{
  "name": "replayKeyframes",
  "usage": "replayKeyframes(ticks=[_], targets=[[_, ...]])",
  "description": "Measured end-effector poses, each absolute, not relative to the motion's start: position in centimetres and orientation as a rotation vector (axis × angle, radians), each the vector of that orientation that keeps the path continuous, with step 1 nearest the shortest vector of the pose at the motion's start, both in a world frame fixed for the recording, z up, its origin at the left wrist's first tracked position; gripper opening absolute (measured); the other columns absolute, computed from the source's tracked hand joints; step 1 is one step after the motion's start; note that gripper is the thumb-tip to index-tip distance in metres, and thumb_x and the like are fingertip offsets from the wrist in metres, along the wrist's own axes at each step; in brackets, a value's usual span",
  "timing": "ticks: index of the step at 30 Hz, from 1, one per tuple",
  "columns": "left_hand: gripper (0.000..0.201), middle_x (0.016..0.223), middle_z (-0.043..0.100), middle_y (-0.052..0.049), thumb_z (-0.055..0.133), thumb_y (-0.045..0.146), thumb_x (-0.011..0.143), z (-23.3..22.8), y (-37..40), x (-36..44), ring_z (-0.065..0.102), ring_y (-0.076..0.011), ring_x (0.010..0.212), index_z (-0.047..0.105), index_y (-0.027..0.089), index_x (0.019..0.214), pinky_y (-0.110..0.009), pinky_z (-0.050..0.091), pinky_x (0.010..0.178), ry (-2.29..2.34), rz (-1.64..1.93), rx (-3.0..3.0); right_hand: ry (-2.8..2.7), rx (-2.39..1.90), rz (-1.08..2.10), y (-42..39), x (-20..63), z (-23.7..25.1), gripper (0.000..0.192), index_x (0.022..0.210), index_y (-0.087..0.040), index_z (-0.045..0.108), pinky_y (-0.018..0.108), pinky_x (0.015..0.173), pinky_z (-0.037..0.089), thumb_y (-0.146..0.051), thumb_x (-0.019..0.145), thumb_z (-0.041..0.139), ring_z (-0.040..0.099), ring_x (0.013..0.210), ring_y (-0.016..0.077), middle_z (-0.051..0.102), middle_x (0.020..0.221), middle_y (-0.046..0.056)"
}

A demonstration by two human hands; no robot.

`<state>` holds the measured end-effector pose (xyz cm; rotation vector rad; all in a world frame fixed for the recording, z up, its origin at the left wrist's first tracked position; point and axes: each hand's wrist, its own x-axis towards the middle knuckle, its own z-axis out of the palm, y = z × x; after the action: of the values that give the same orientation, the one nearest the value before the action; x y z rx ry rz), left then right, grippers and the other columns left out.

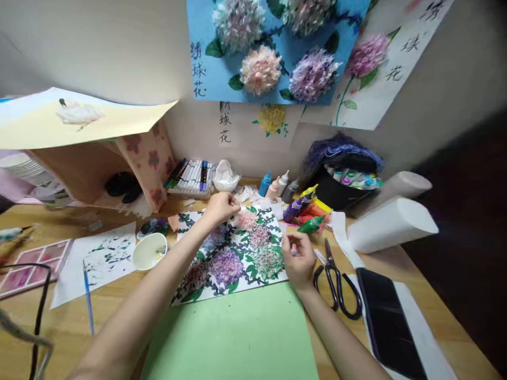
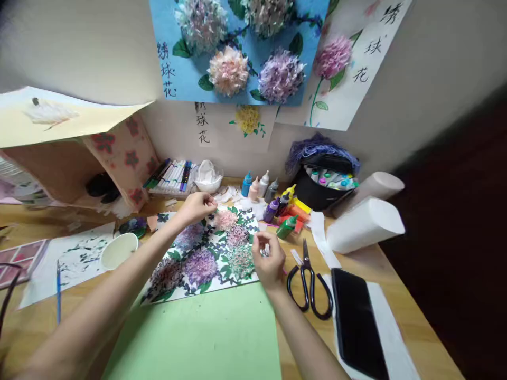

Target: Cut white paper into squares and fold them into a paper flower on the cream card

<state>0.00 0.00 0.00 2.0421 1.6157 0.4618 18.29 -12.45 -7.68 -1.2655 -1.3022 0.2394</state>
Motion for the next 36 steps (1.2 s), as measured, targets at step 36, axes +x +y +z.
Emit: replayKeyframes(ticks=[36], targets=[[0.020, 0.072, 0.052, -0.002, 0.047, -0.002, 0.070, -5.5, -15.8, -8.4, 0.050, -0.0125, 0.068, 0.050, 0.016, 0.079, -0.025, 0.044, 0.060, 1.161, 1.675, 2.295, -2.359, -1.268, 0.300, -2.9, 16.2, -3.2, 0.010, 0.083, -0.017, 0.065, 0.034, 0.075, 0.042, -0.017, 0.082, 0.056, 0.052, 0.080, 0.0202, 0.059, 0.077, 0.006]])
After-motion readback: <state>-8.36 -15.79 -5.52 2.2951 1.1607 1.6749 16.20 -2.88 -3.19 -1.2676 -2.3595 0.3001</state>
